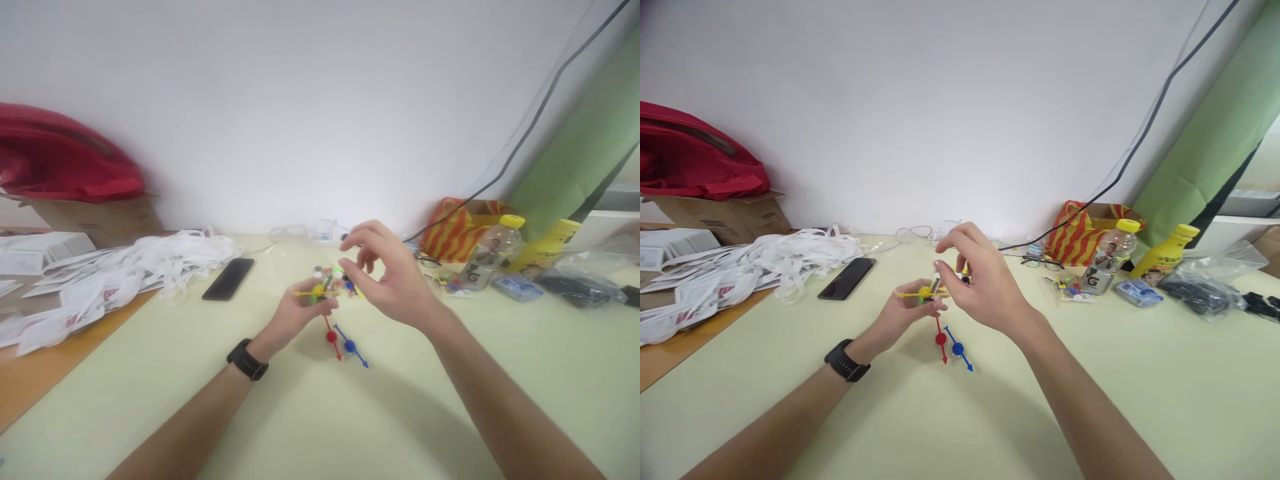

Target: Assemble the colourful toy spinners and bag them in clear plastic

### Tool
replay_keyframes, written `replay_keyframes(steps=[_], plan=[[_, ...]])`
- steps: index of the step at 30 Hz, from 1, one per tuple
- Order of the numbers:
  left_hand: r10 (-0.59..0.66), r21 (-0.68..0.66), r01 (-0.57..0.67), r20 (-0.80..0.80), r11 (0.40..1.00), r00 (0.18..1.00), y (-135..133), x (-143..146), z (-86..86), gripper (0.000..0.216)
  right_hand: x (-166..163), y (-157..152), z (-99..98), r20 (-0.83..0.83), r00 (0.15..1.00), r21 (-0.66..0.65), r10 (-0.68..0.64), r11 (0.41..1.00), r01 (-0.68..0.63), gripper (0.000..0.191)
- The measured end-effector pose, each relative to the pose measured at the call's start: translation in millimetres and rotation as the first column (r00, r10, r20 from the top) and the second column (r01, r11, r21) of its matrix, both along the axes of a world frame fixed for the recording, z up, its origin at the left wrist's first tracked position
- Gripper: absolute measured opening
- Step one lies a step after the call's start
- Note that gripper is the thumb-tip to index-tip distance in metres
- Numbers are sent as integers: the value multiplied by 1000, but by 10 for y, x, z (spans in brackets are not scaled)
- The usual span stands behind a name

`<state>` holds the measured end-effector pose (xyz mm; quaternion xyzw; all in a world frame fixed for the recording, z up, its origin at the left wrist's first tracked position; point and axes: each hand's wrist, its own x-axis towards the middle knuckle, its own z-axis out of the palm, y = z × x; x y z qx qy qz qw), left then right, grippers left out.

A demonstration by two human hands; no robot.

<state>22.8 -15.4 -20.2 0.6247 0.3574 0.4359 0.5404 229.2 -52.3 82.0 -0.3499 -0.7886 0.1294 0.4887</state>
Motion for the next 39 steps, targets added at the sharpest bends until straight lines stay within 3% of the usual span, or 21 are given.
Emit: replay_keyframes(steps=[3,7,9,12,14,17,21,25,28,31,35,39], plan=[[102,13,-102,7,995,995,96,-67,-43,49,58,-11,-181,43,999,-115,-14,993,19,7],[57,25,-56,-64,998,996,162,-108,-123,48,89,-2,-646,215,970,-386,114,922,-23,4],[55,23,-53,-63,998,997,159,-107,-146,50,55,-18,-879,259,956,-476,140,880,0,17],[102,42,-99,-90,994,991,152,-104,-159,52,-13,-51,-1108,277,949,-537,148,843,25,19],[134,79,-124,-135,989,982,158,-106,-162,51,-23,-43,-1164,249,960,-515,129,857,19,20],[140,132,-118,-175,984,975,170,-107,-172,49,58,37,-1092,148,984,-495,102,869,-15,19],[111,156,-79,-214,985,970,161,-91,-193,45,266,139,-685,-48,997,-520,61,851,-77,9],[135,149,-99,-256,984,957,129,-54,-198,46,331,77,-123,-301,953,-255,36,960,-117,20],[136,162,-95,-269,982,954,106,-33,-185,47,218,0,150,-389,920,-85,55,992,-96,20],[124,188,-72,-282,980,951,84,-25,-164,42,64,-1,217,-326,942,-35,83,994,-100,18],[99,177,-53,-259,983,961,57,-18,-149,39,-36,113,121,-22,994,-70,106,992,-107,13],[102,161,-66,-233,985,967,46,-13,-172,42,-35,236,33,221,968,-175,121,981,-83,19]])
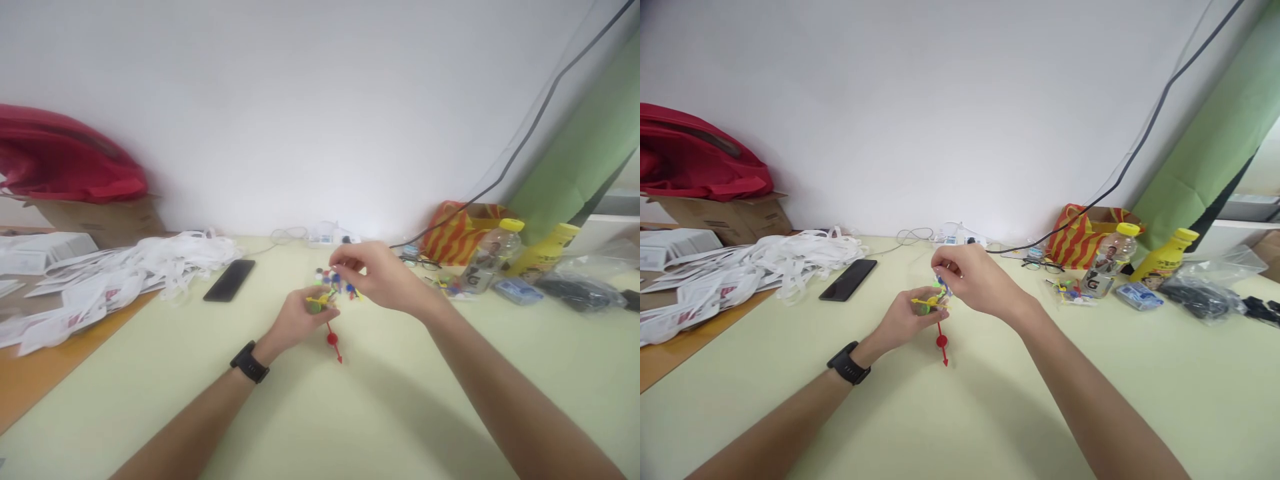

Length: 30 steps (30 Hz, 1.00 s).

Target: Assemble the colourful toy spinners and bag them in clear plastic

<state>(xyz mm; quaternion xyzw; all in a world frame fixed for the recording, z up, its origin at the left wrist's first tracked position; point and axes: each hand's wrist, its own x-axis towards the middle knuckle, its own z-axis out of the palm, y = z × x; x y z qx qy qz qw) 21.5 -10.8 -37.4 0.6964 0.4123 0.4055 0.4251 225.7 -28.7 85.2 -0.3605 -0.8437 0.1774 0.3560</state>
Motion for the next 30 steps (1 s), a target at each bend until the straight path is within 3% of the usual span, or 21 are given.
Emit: replay_keyframes(steps=[5,9,13,17,20,23,25,30], plan=[[27,6,-27,-37,1000,999,0,-10,-15,44,0,60,8,164,986,-56,-27,998,37,19],[0,-13,0,-13,1000,1000,-5,2,-5,40,-3,60,65,181,982,24,-49,999,45,27],[-4,-37,5,48,999,999,5,8,21,45,8,5,38,25,974,208,-224,954,214,28],[26,-7,-25,133,1000,991,61,-33,55,40,5,-146,-265,-159,930,253,-331,897,363,26],[58,-4,-58,135,998,989,124,-69,21,39,-43,-244,-649,11,965,139,-261,956,257,25],[77,3,-78,65,997,995,175,-93,-44,41,-130,-231,-1012,180,960,-80,-213,970,231,15],[96,-5,-96,43,995,994,194,-110,-70,43,-196,-165,-1187,168,974,-285,-149,939,193,6],[146,-26,-146,33,989,989,229,-165,-70,47,-274,-19,-1366,-66,993,-603,-100,797,41,27]])
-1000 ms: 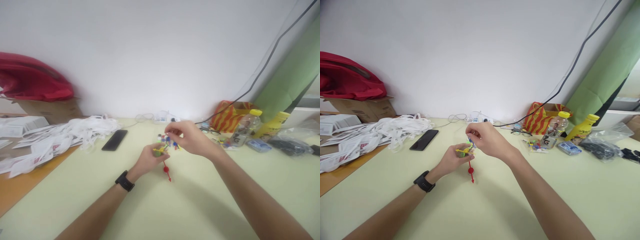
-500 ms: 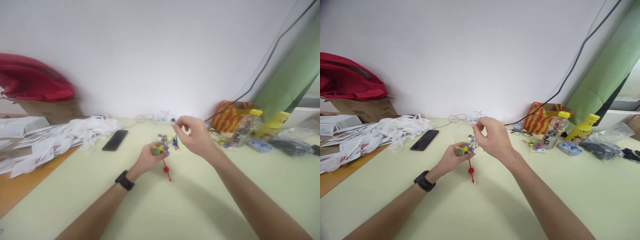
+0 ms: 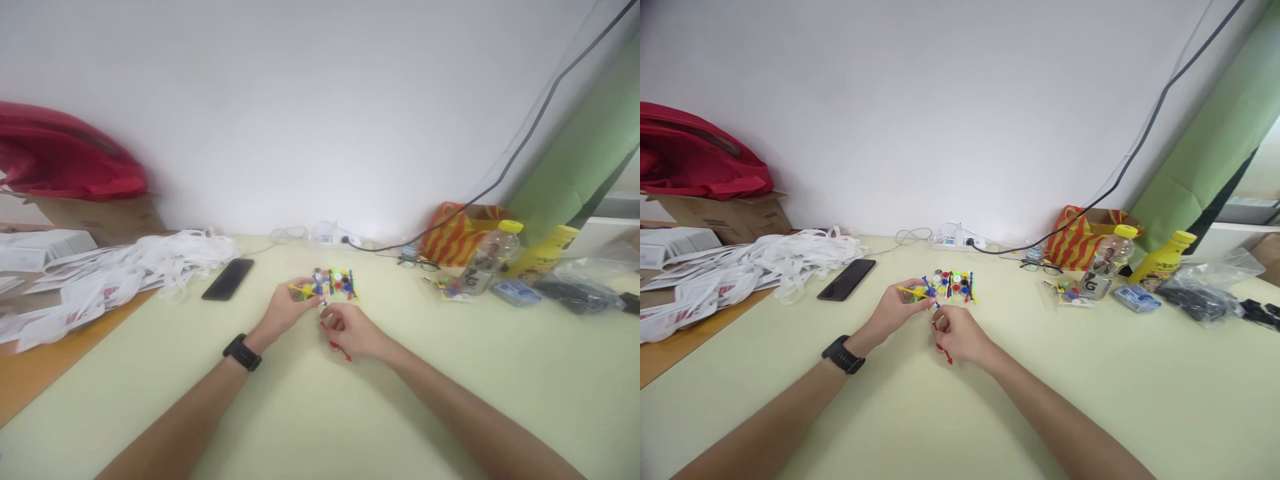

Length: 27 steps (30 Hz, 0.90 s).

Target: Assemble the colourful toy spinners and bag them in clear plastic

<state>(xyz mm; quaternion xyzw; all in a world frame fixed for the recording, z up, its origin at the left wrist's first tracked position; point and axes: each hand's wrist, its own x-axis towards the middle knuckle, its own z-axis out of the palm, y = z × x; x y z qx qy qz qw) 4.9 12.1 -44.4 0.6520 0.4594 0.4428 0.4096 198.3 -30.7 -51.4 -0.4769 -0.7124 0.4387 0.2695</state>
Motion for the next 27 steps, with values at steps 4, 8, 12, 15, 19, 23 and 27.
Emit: replay_keyframes(steps=[4,8,12,15,19,23,27], plan=[[-8,3,8,-18,1000,1000,16,5,-14,43,132,-26,205,-142,989,-49,41,998,-48,22],[-92,30,93,-15,995,996,-12,61,-41,36,340,-85,792,-420,907,124,11,991,46,15],[-81,19,82,-38,996,996,-67,113,-64,42,426,-82,1328,-562,827,415,-10,862,292,17],[-81,10,82,-52,997,995,-115,138,-58,49,379,-19,1454,-513,858,544,32,785,296,15],[-138,5,138,-38,990,990,-174,157,-13,47,296,87,1382,-190,980,625,62,777,72,6],[-183,-1,183,-38,983,982,-204,164,33,38,272,137,1317,121,992,601,36,793,-102,13],[-175,-4,175,-31,985,984,-205,163,40,42,281,163,1331,236,971,569,23,807,-158,17]])
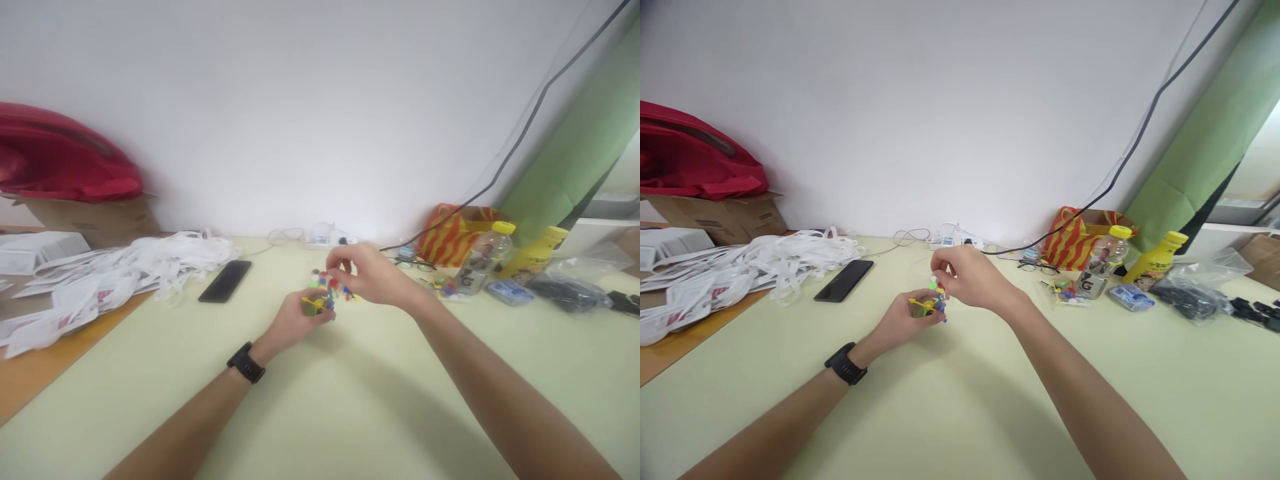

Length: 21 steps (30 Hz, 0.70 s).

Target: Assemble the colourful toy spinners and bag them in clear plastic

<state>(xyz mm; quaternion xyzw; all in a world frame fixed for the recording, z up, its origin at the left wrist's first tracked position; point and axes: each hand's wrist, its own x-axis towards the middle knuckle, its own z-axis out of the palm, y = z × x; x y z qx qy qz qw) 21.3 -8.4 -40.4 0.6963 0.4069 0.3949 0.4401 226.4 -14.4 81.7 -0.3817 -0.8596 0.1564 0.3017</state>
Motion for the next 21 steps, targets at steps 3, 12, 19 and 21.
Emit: replay_keyframes(steps=[3,12,19,21], plan=[[-8,4,8,8,1000,1000,-5,0,-6,41,21,36,20,55,998,-50,18,999,-15,18],[-65,-24,66,35,998,997,-55,15,88,37,95,2,57,-39,997,94,-73,993,77,18],[-217,-178,244,160,953,963,-126,95,-27,42,332,-116,-343,-406,879,-70,-251,967,244,32],[-232,-195,252,122,948,965,-161,129,-56,39,415,-182,-525,-434,854,-182,-288,956,230,37]])
